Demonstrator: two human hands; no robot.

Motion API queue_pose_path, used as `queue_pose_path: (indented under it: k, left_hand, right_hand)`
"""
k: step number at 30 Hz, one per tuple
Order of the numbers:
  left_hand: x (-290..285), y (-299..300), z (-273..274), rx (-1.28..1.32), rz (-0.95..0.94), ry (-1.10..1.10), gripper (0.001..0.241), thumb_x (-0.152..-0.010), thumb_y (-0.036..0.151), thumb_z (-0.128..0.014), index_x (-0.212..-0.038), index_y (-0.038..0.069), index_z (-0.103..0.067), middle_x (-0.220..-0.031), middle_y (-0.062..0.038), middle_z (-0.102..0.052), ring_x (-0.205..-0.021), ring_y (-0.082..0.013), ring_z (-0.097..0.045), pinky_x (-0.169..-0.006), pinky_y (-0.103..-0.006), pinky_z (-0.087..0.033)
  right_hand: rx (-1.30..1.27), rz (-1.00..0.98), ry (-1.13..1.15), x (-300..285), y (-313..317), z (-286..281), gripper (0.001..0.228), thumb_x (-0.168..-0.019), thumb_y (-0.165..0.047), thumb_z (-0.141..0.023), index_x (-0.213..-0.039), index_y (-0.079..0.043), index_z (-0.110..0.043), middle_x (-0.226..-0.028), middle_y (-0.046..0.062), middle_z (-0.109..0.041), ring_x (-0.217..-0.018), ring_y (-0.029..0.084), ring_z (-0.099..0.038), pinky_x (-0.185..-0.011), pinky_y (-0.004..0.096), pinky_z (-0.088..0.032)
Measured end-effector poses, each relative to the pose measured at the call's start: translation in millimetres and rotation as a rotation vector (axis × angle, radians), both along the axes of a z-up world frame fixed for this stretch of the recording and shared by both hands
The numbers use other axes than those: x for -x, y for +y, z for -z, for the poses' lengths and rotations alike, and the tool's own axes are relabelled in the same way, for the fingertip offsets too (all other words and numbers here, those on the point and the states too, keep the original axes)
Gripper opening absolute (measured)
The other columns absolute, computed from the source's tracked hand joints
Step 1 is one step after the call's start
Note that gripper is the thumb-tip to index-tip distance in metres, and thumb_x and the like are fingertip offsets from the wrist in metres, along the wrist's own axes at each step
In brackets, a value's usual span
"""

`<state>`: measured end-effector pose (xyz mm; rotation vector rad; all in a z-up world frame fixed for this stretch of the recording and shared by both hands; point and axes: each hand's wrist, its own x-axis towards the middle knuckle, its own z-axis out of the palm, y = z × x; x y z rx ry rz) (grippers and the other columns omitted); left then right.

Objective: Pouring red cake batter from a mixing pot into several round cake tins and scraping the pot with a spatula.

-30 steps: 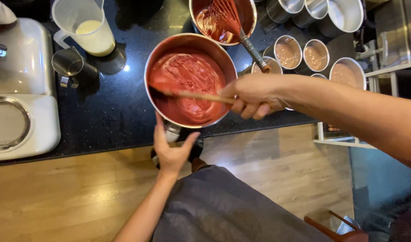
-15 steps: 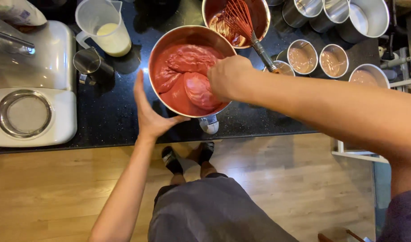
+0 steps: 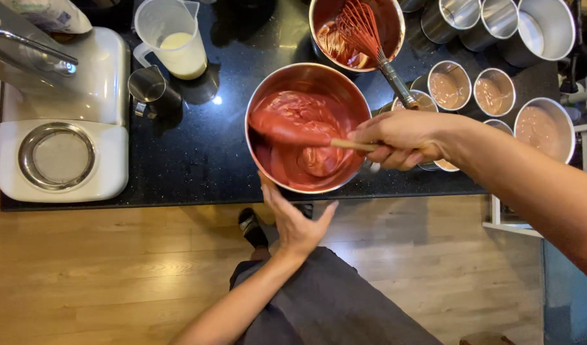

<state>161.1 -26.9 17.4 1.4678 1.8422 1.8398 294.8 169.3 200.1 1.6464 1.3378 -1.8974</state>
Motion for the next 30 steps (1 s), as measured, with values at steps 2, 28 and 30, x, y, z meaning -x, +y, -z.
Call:
queue_pose_path:
  k: [2, 28, 30]
  left_hand:
    - [11.5, -7.6, 14.9, 0.064, 0.031, 0.094, 0.132, -0.075, 0.044, -0.092, -0.158, -0.008, -0.005, -0.164, -0.033, -0.014, -0.153, -0.0496, -0.02, -0.13, -0.0575, -0.013]
    - [28.3, -8.7, 33.3, 0.045, 0.214, 0.329, 0.113, -0.071, 0.036, -0.093, -0.15, -0.001, -0.021, -0.153, -0.029, -0.028, -0.144, -0.0446, -0.032, -0.127, -0.0579, -0.017]
    - [60.4, 9.3, 57.6, 0.103, 0.195, 0.156, 0.103, -0.077, 0.036, -0.091, -0.151, 0.001, -0.03, -0.145, -0.02, -0.044, -0.135, -0.0355, -0.048, -0.129, -0.0499, -0.03]
  right_hand:
    - [-0.313, -0.135, -0.037, -11.8, 6.5, 26.0, 0.025, -0.099, -0.037, -0.059, -0.098, -0.012, -0.063, -0.059, 0.001, -0.05, -0.041, 0.007, -0.036, -0.034, 0.026, -0.024]
    - [-0.27, -0.069, -0.052, -5.6, -23.1, -4.1, 0.03, -0.097, -0.041, -0.06, -0.096, -0.012, -0.065, -0.059, -0.004, -0.044, -0.042, 0.008, -0.03, -0.035, 0.028, -0.021]
    - [-0.963, -0.397, -0.345, -1.0, -27.7, 5.4, 0.038, -0.104, -0.044, -0.059, -0.106, -0.006, -0.063, -0.07, 0.007, -0.061, -0.056, 0.022, -0.054, -0.046, 0.038, -0.039]
